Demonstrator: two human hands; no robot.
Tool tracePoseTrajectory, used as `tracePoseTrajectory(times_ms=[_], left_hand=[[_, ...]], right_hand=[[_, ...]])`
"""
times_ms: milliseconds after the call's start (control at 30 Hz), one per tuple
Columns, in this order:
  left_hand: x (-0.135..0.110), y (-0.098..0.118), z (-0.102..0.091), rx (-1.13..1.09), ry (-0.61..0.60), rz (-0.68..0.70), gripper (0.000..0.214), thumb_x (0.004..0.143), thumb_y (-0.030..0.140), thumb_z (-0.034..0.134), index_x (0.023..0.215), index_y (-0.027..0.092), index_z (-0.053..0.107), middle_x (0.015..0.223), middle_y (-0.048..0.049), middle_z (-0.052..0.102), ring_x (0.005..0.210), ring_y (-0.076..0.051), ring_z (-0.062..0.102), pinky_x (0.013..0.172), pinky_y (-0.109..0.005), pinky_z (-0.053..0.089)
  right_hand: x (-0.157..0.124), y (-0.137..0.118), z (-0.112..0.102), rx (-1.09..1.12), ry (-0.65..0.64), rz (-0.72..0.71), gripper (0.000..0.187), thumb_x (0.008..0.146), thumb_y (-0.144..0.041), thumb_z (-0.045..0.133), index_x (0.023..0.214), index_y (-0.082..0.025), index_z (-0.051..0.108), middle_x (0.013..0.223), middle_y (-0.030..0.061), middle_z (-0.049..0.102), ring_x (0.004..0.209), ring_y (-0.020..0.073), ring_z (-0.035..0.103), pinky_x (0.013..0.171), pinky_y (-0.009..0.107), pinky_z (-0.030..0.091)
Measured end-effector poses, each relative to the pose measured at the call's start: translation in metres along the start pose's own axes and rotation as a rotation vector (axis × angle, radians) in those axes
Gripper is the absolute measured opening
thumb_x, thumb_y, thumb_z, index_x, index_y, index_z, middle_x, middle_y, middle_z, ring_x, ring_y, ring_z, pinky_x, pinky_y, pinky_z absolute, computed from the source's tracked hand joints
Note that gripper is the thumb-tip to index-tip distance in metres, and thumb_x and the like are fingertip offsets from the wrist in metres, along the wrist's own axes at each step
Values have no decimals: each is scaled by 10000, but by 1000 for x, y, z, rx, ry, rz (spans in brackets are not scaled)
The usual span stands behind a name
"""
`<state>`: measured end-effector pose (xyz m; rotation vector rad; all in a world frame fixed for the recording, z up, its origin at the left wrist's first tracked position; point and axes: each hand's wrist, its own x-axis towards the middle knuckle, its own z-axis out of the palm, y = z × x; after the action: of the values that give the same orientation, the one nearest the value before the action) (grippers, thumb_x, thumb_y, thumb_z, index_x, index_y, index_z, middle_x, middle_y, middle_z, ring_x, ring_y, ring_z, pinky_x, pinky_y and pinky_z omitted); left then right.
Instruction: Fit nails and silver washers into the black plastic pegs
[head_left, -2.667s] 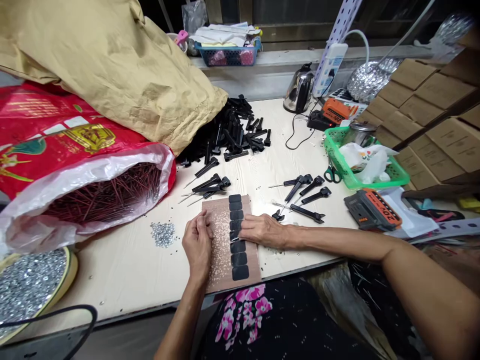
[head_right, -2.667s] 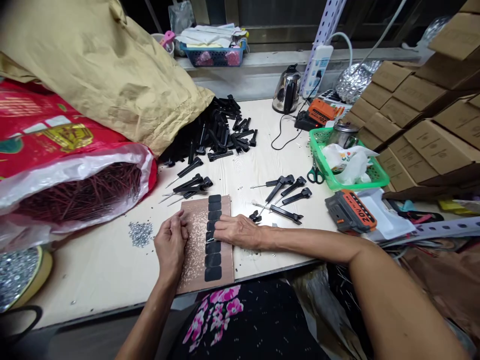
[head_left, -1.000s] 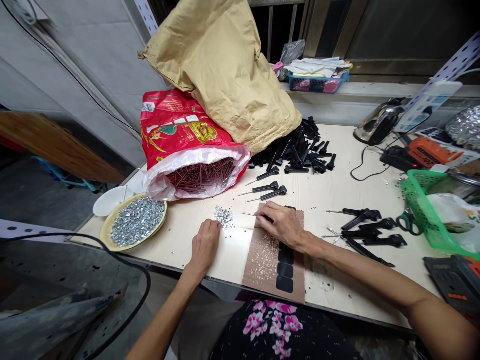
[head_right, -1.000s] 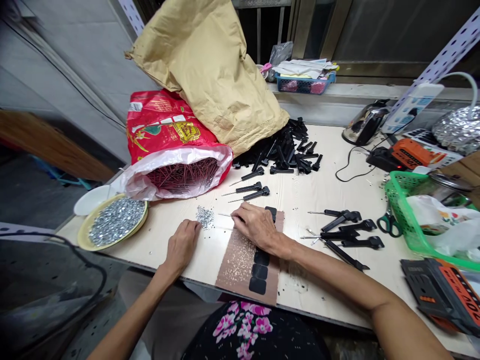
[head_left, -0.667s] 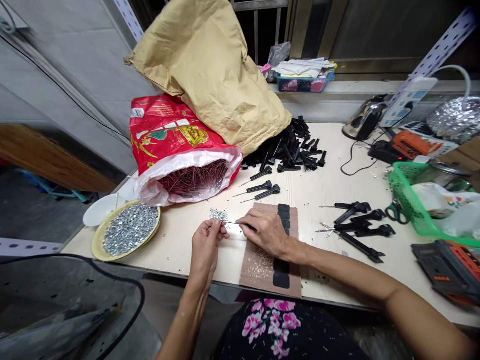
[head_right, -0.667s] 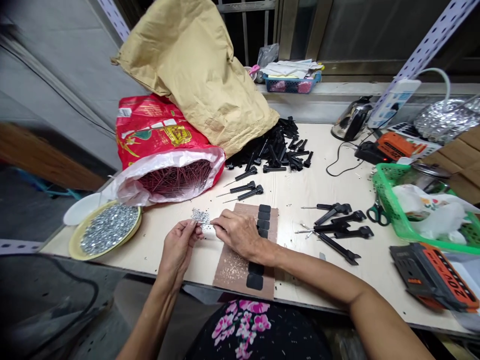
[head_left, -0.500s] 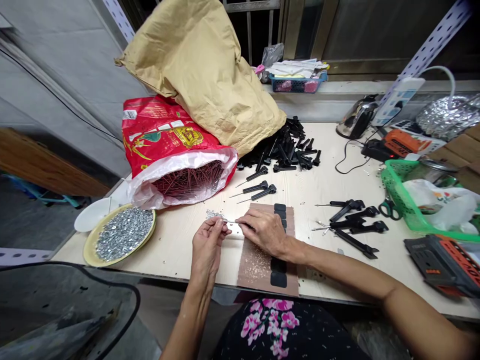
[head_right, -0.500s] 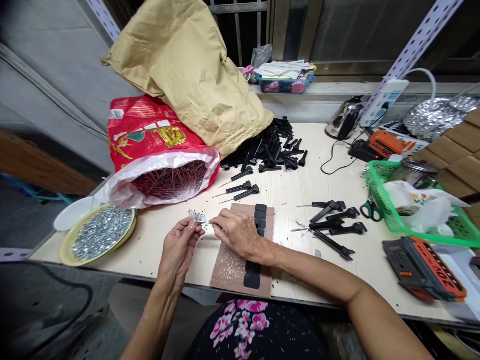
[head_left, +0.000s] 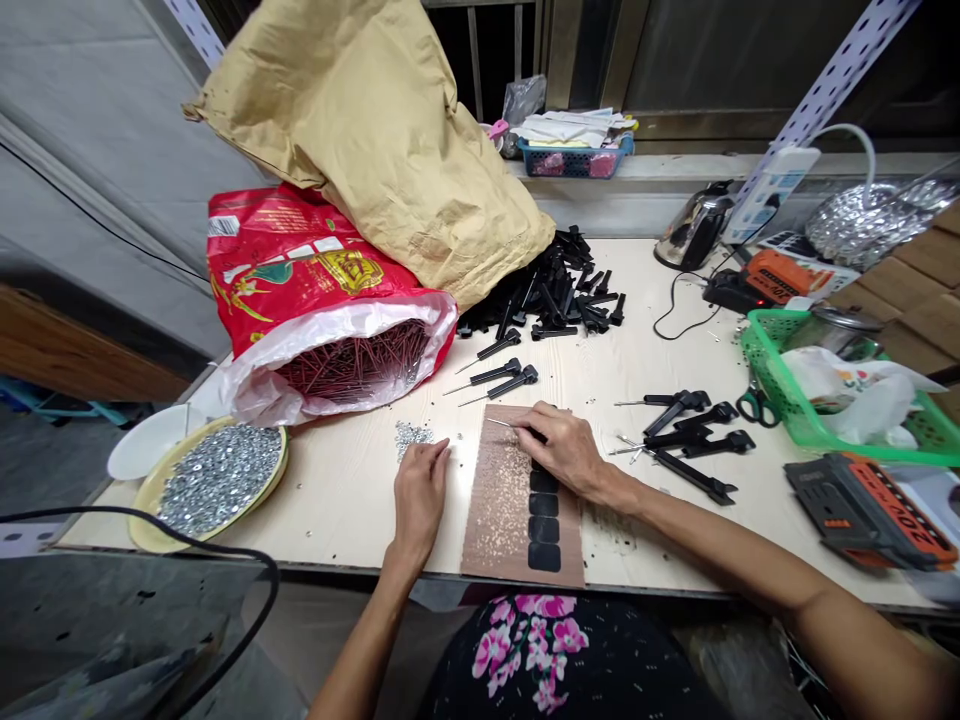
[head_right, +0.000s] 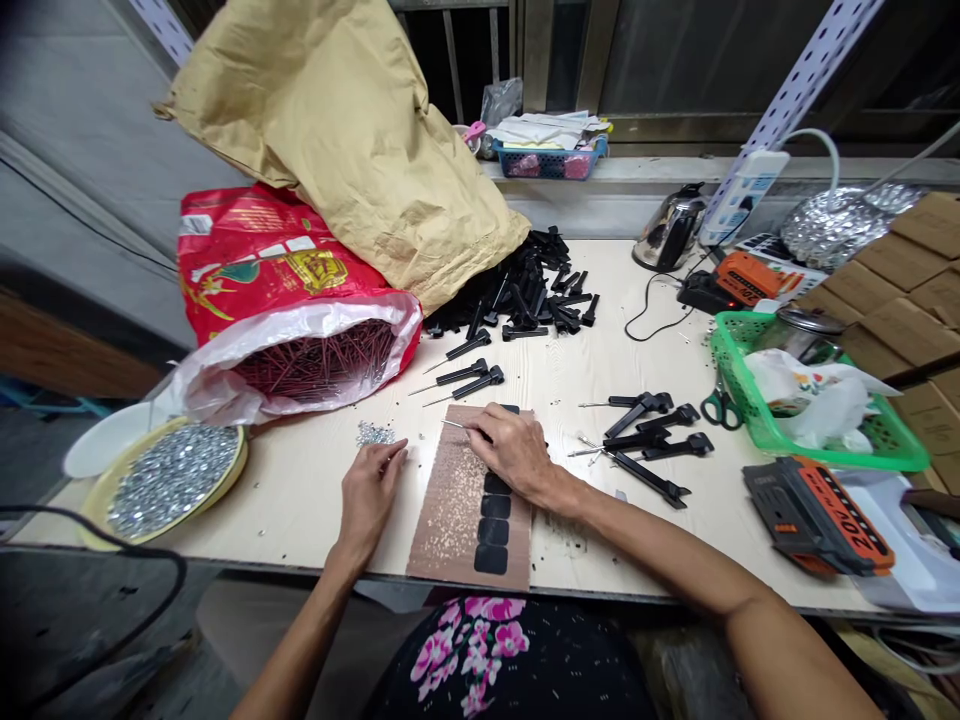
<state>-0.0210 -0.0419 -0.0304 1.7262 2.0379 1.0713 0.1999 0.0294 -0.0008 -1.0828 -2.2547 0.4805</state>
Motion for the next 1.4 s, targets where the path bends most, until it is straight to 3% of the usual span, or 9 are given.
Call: tracePoseTrajectory(times_ms=[133, 233, 300, 533, 767, 967, 1200, 1400], left_hand=[[16, 1, 13, 272, -23, 104, 360, 923, 318, 378, 1096, 157, 648, 878, -102, 556, 834, -236, 523, 733, -362, 436], [28, 2, 18, 409, -129, 146, 348, 932, 302, 357, 1009, 172, 670, 875, -101, 559, 842, -243, 481, 705, -352, 417], [33, 1, 17, 428, -190, 166, 342, 937, 281, 350, 962, 173, 673, 859, -94, 569, 845, -237, 469, 711, -344, 412], [28, -14, -1, 374, -189, 221, 317, 941, 299, 391, 991, 163, 673, 838, -74, 602, 825, -219, 471, 743, -342, 417], [19, -17, 3, 519, -254, 385, 245, 921, 197, 416, 951, 167, 657, 851, -82, 588, 856, -236, 458, 728, -337, 422], [16, -16, 5, 543, -270, 431, 296, 915, 135, 381, 1151, 146, 561, 912, -94, 557, 881, -240, 453, 760, -350, 424], [23, -6, 2, 614, -392, 441, 246, 877, 49, 355, 903, 156, 576, 896, -88, 545, 869, -235, 454, 774, -354, 421], [28, 6, 8, 814, -484, 440, 258, 830, -16, 357, 889, 105, 577, 899, -128, 560, 862, -252, 495, 719, -352, 435]], right_hand=[[-8, 4, -3, 16, 4, 44, 207, 901, -202, 498, 999, -204, 680, 927, 23, 648, 782, 122, 601, 697, 234, 456], [-10, 3, -6, 32, 17, 61, 193, 891, -204, 514, 981, -211, 684, 894, 20, 644, 776, 126, 603, 682, 230, 467], [-10, 2, -9, 47, 32, 60, 190, 888, -202, 517, 973, -209, 686, 888, 23, 645, 783, 132, 603, 684, 233, 476], [-11, 0, -16, 96, 58, 49, 205, 886, -194, 508, 992, -195, 684, 883, 29, 648, 767, 137, 602, 697, 254, 490], [-9, -4, -11, 86, 41, 25, 174, 887, -204, 527, 967, -209, 682, 886, 8, 650, 769, 115, 609, 694, 230, 472], [-7, -9, -7, 73, 22, -15, 159, 907, -218, 514, 952, -202, 665, 893, 5, 645, 809, 108, 605, 703, 219, 455], [-8, -10, -6, 51, 24, -41, 146, 901, -206, 518, 951, -201, 655, 900, 4, 640, 800, 114, 601, 683, 220, 441], [-9, -12, -9, 10, 13, -38, 152, 904, -213, 507, 944, -196, 652, 900, 9, 639, 791, 120, 600, 661, 221, 426]])
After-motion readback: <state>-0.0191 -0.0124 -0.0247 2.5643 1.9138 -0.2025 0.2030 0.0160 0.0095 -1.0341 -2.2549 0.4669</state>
